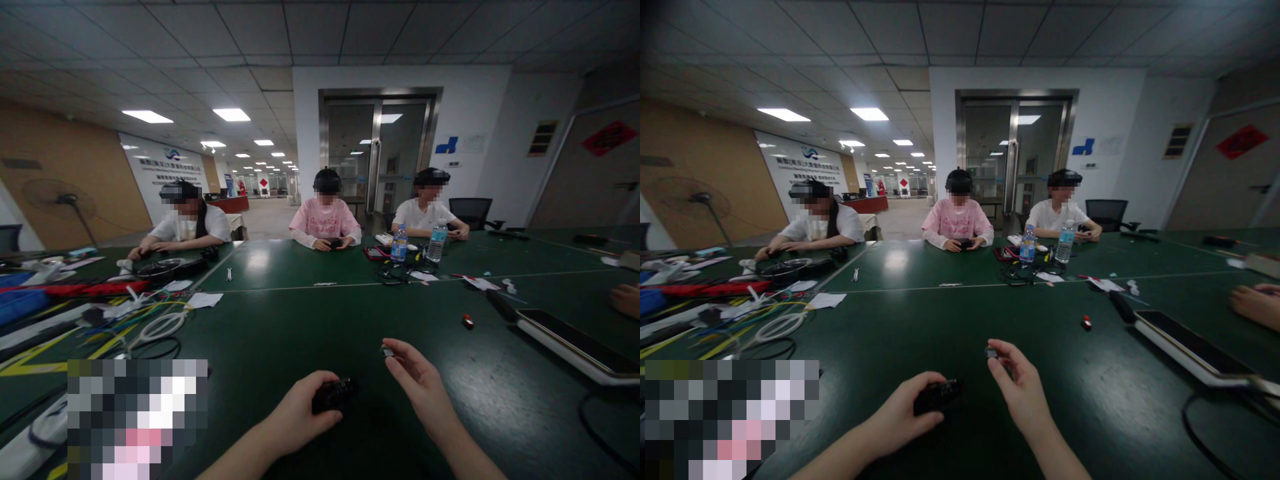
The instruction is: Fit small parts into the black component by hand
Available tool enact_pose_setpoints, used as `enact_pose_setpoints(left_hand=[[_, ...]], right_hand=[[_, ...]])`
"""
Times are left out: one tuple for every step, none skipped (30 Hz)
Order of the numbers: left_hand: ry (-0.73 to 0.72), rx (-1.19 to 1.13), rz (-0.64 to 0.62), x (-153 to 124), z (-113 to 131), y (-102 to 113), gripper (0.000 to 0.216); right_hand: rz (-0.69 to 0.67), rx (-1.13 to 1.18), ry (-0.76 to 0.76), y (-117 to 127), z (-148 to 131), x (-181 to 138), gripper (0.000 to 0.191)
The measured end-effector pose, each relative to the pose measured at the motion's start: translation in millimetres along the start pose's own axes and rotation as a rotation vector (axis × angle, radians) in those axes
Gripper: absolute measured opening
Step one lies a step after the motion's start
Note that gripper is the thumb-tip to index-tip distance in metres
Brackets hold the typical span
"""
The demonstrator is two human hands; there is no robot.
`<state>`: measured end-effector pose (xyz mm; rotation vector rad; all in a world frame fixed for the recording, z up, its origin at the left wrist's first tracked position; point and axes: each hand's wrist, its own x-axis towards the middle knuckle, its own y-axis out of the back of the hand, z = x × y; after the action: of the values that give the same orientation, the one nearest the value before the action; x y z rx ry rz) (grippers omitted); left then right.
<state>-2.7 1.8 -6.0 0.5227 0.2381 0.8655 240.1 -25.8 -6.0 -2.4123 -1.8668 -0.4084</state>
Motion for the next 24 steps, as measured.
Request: enact_pose_setpoints(left_hand=[[0.001, -0.002, 0.000, -0.3, 0.4, 0.1, 0.044], [0.002, -0.003, -0.002, -0.5, 0.9, 0.2, 0.044], [0.003, -0.003, -0.003, -0.7, 1.3, 0.2, 0.044], [0.003, -0.001, -0.003, -0.8, 1.7, 0.3, 0.044], [0.003, 0.003, -0.001, -0.8, 2.0, 0.3, 0.043], [0.001, 0.008, 0.001, -0.7, 2.2, 0.4, 0.043], [-0.004, 0.013, 0.004, -0.6, 2.2, 0.3, 0.042], [-0.008, 0.015, 0.006, -0.5, 2.1, 0.3, 0.042], [-0.011, 0.017, 0.004, -0.4, 1.7, 0.2, 0.042], [-0.012, 0.019, 0.003, -0.3, 1.1, 0.0, 0.042], [-0.013, 0.022, 0.002, -0.3, 0.3, -0.2, 0.042], [-0.012, 0.025, 0.002, -0.3, -0.5, -0.4, 0.042], [-0.011, 0.027, 0.004, -0.3, -1.4, -0.5, 0.043], [-0.011, 0.030, 0.006, -0.3, -2.2, -0.7, 0.043], [-0.011, 0.030, 0.005, -0.4, -2.8, -0.8, 0.043], [-0.011, 0.031, 0.003, -0.5, -3.2, -0.9, 0.043], [-0.009, 0.031, -0.001, -0.6, -3.5, -0.9, 0.043], [-0.007, 0.032, -0.004, -0.6, -3.5, -0.8, 0.043], [-0.005, 0.035, -0.006, -0.7, -3.3, -0.7, 0.043], [-0.002, 0.036, -0.009, -0.7, -3.1, -0.6, 0.043], [0.003, 0.036, -0.011, -0.7, -2.7, -0.4, 0.043], [0.006, 0.035, -0.013, -0.7, -2.4, -0.2, 0.043], [0.008, 0.033, -0.015, -0.7, -2.0, 0.0, 0.043], [0.008, 0.029, -0.016, -0.7, -1.6, 0.1, 0.043]], right_hand=[[0.004, 0.010, 0.009, 0.1, -1.4, -0.8, 0.039], [0.011, 0.019, 0.014, 0.2, -2.8, -1.6, 0.038], [0.018, 0.025, 0.017, 0.2, -4.1, -2.4, 0.039], [0.029, 0.029, 0.016, 0.3, -5.3, -3.1, 0.039], [0.040, 0.035, 0.017, 0.5, -6.3, -3.6, 0.039], [0.048, 0.040, 0.018, 0.7, -7.0, -4.0, 0.039], [0.058, 0.046, 0.020, 0.9, -7.4, -4.2, 0.038], [0.063, 0.051, 0.023, 1.2, -7.6, -4.2, 0.037], [0.070, 0.055, 0.027, 1.4, -7.5, -4.1, 0.036], [0.075, 0.061, 0.030, 1.6, -7.3, -3.9, 0.035], [0.073, 0.068, 0.029, 1.8, -7.0, -3.7, 0.034], [0.079, 0.076, 0.031, 1.9, -6.8, -3.4, 0.034], [0.084, 0.084, 0.033, 2.0, -6.8, -3.2, 0.034], [0.090, 0.090, 0.038, 2.0, -6.9, -3.1, 0.033], [0.097, 0.096, 0.042, 1.9, -7.2, -3.0, 0.033], [0.103, 0.100, 0.047, 1.8, -7.7, -3.0, 0.033], [0.108, 0.102, 0.051, 1.6, -8.4, -3.1, 0.033], [0.113, 0.102, 0.053, 1.4, -9.2, -3.2, 0.033], [0.119, 0.101, 0.054, 1.2, -10.1, -3.3, 0.034], [0.124, 0.100, 0.053, 1.1, -10.9, -3.4, 0.035], [0.128, 0.098, 0.052, 1.0, -11.7, -3.5, 0.035], [0.129, 0.097, 0.051, 1.0, -12.3, -3.6, 0.035], [0.128, 0.097, 0.049, 1.0, -12.7, -3.6, 0.035], [0.126, 0.098, 0.046, 1.1, -12.7, -3.6, 0.035]])
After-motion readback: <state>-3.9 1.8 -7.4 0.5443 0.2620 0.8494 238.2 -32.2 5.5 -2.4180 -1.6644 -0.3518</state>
